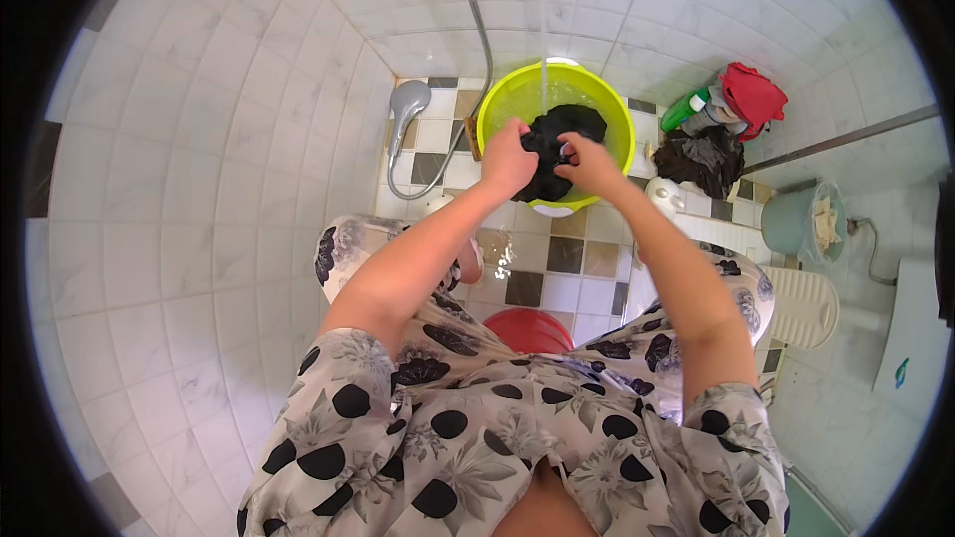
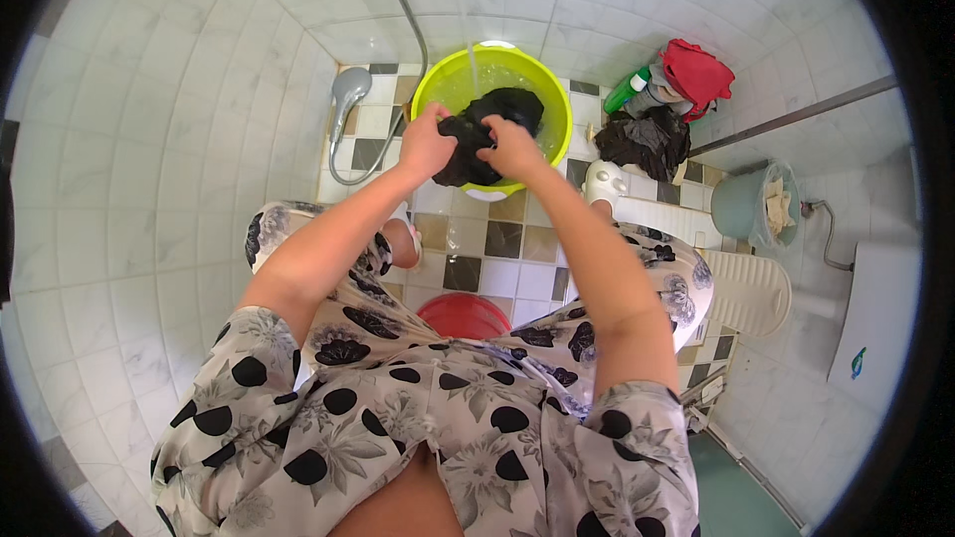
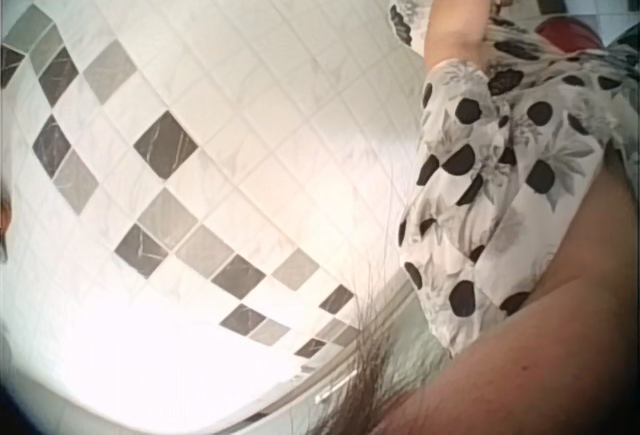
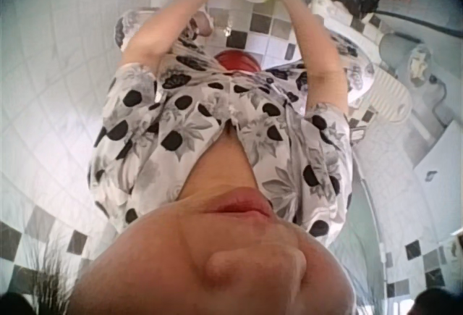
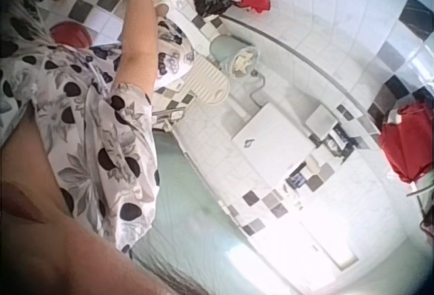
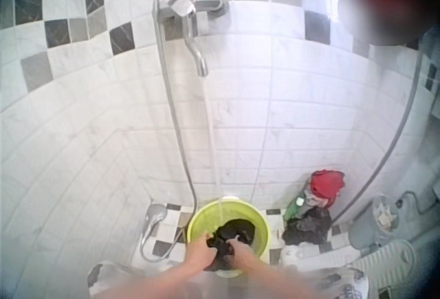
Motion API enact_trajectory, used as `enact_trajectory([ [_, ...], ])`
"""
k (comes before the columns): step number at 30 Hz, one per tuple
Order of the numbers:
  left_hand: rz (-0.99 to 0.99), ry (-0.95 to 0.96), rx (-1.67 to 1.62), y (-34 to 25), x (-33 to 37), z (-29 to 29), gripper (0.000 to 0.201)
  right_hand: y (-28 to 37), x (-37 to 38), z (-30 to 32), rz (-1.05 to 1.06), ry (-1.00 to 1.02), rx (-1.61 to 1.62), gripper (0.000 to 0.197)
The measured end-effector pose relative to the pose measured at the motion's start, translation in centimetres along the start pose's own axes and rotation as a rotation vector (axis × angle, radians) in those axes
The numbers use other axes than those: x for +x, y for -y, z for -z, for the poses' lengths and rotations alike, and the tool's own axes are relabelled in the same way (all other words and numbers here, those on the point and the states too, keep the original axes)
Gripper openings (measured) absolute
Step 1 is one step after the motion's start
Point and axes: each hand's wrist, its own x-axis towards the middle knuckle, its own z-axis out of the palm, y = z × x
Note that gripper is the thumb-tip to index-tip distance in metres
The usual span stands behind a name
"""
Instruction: The person washes black garments by hand in a green bucket under running water, scrubbing and wringing out the items individually.
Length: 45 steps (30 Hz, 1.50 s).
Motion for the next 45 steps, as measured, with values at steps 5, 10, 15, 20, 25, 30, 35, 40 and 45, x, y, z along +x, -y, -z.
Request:
enact_trajectory([
  [5, -0.119, 0.085, -0.056, -4.8, 2.1, 3.1, 0.029, 1.0, -0.9, -3.6, -0.108, -0.231, 0.128, 0.054],
  [10, 0.075, 0.272, -0.447, -9.0, 5.9, 9.7, 0.022, 3.0, -0.5, -2.0, 0.020, -0.359, 0.349, 0.060],
  [15, -0.192, 0.271, 0.085, -8.6, 7.7, 13.4, 0.022, 1.6, -1.2, 4.4, 0.084, -0.318, 0.009, 0.049],
  [20, -0.384, -0.131, 0.568, -0.5, 8.2, 13.1, 0.020, 7.1, -1.0, 16.0, 0.096, -0.504, -0.473, 0.027],
  [25, 0.074, -0.036, 0.319, 2.0, 8.2, 14.1, 0.018, 15.9, 0.0, 24.0, 0.206, -0.455, -0.900, 0.016],
  [30, 0.574, 0.243, -0.826, -3.1, 8.8, 17.1, 0.022, 18.0, 2.0, 26.1, -0.039, -0.213, -0.336, 0.013],
  [35, 0.493, 0.350, -0.835, -8.0, 7.7, 18.1, 0.018, 16.3, 2.4, 25.6, -0.113, -0.238, 0.235, 0.013],
  [40, 0.159, 0.582, -0.377, -11.2, 5.6, 20.6, 0.054, 15.8, 1.5, 25.8, -0.186, -0.310, 0.192, 0.015],
  [45, 0.026, 0.650, -0.094, -11.7, 5.3, 21.4, 0.064, 14.7, 1.5, 27.6, -0.174, -0.311, 0.011, 0.012],
])
